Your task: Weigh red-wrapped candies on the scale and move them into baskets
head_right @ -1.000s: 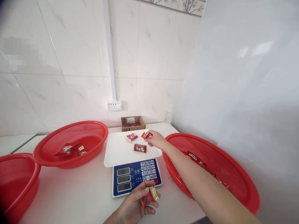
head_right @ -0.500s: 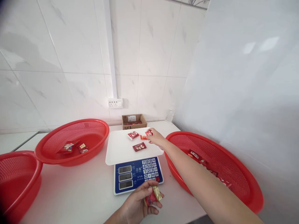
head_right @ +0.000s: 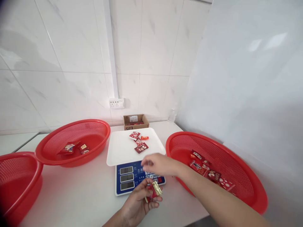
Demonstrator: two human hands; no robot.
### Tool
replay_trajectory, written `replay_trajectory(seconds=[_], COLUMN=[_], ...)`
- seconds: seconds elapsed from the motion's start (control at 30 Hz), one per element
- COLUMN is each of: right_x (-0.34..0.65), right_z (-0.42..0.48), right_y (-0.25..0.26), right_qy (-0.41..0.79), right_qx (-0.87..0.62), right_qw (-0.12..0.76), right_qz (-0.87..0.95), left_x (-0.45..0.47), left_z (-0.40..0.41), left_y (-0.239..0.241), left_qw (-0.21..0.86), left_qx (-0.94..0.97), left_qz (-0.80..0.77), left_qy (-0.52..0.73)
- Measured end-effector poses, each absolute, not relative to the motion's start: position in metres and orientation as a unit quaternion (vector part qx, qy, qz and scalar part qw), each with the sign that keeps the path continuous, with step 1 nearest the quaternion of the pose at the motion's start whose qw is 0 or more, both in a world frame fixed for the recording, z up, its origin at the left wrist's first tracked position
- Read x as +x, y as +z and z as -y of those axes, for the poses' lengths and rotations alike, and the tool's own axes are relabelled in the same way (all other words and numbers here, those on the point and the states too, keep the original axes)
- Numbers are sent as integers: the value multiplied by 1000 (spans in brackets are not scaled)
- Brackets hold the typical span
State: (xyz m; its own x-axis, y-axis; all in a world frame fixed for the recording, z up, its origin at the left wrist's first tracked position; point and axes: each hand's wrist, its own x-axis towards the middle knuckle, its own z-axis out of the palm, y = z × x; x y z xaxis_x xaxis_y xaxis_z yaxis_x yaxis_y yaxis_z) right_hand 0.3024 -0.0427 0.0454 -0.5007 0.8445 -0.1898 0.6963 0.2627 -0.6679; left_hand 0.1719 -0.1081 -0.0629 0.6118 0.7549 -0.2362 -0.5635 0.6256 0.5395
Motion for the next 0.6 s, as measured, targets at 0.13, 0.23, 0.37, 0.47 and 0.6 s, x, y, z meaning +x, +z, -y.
replay_trajectory(seconds=[0.13,0.23,0.37,0.47,0.6], right_x=[298,297,298,295,285], right_z=[76,77,62,48,29], right_y=[52,53,49,50,61], right_qy=[343,307,329,348,363], right_qx=[-435,-454,-464,-485,-512], right_qw=[-13,-28,-38,50,279], right_qz=[833,836,821,800,727], left_x=[171,170,167,165,165], left_z=[109,107,104,104,104], left_y=[-59,-61,-65,-65,-66], left_qw=[870,877,881,883,888], left_qx=[181,169,179,189,231], left_qz=[-222,-205,-190,-194,-191], left_qy=[402,399,393,384,350])
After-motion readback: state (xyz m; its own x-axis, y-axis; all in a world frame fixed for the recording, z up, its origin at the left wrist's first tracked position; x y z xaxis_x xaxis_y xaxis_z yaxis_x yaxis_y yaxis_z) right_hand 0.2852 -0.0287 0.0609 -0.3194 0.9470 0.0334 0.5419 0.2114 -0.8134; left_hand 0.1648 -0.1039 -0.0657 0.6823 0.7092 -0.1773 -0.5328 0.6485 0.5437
